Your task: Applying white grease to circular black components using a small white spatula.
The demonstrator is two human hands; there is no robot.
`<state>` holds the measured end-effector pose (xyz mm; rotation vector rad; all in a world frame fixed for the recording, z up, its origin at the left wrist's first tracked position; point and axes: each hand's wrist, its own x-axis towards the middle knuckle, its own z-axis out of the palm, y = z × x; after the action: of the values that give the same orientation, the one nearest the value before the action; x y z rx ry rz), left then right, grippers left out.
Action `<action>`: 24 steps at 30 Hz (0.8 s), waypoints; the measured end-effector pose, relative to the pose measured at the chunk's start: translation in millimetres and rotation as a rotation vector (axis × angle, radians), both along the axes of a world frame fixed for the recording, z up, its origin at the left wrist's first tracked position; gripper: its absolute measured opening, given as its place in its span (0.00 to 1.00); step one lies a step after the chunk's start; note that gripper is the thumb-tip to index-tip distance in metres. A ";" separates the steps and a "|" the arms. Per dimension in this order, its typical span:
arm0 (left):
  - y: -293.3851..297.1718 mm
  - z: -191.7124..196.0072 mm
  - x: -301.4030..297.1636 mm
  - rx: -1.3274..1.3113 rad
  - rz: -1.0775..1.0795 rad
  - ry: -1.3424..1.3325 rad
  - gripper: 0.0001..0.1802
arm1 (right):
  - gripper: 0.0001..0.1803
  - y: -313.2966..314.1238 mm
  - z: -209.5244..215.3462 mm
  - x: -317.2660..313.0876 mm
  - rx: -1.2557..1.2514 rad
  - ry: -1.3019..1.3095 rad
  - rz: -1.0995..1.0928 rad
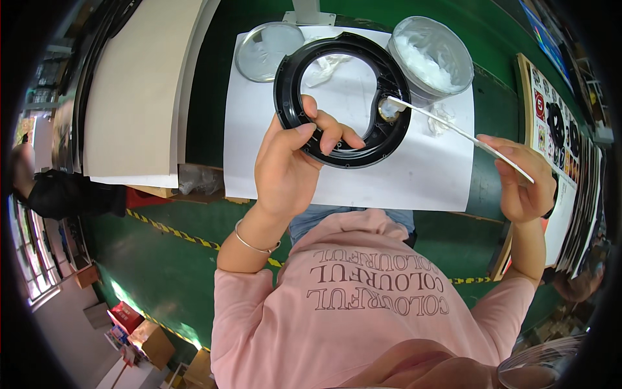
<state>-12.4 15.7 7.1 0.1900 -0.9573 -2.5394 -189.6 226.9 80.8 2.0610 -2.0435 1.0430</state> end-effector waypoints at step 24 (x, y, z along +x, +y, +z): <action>18.2 -5.8 -4.1 -0.718 0.198 0.065 0.10 | 0.17 -10.5 -41.6 17.5 -0.159 -0.911 -0.521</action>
<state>-16.6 33.9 1.4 -0.0141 -1.6504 -1.8707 -172.1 216.3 39.2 0.8995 -2.4817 2.1408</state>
